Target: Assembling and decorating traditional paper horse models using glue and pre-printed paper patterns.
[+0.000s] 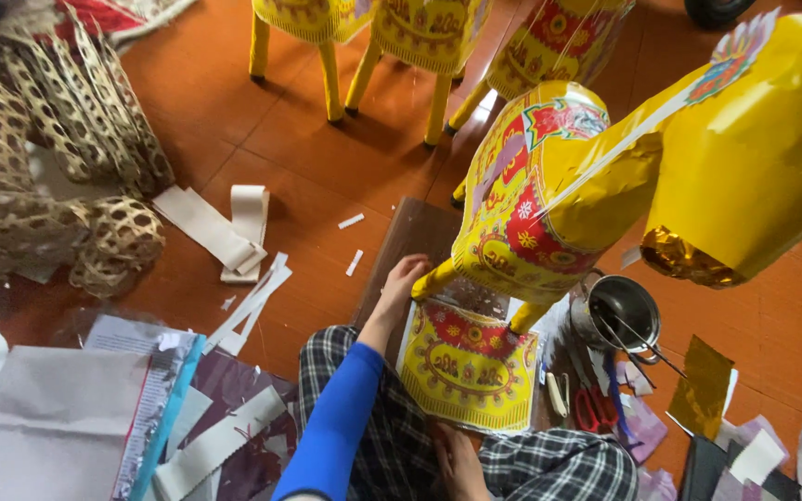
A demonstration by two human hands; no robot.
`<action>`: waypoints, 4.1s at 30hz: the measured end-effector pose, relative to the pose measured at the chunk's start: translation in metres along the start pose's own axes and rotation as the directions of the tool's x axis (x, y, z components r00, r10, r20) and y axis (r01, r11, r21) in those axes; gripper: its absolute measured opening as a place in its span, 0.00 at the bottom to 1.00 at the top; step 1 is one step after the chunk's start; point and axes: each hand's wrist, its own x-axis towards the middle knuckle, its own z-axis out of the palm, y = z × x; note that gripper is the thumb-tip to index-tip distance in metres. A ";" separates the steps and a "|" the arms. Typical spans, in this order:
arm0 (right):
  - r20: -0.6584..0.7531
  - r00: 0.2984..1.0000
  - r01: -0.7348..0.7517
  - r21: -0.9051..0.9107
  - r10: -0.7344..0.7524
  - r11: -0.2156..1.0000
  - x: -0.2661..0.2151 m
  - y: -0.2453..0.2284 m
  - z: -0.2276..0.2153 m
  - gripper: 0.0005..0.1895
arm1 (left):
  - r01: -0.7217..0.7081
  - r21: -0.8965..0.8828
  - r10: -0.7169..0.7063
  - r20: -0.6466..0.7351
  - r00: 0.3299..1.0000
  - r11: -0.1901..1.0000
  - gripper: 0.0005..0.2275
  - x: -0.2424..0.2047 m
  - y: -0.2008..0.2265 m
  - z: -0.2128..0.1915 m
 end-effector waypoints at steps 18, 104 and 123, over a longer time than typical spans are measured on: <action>-0.050 0.983 -0.177 0.005 0.177 0.984 0.010 -0.023 -0.005 0.16 | 0.343 -0.392 -0.211 0.342 0.916 0.854 0.34 0.056 0.058 0.045; 0.282 0.933 -0.338 0.900 0.223 0.276 0.048 0.087 -0.060 0.17 | 0.364 0.147 -0.389 0.227 0.893 0.920 0.21 -0.201 0.017 0.037; 0.242 0.935 -0.340 0.818 0.260 0.464 0.042 0.067 -0.060 0.17 | -0.377 0.758 0.463 0.112 0.879 0.533 0.37 -0.061 0.119 0.134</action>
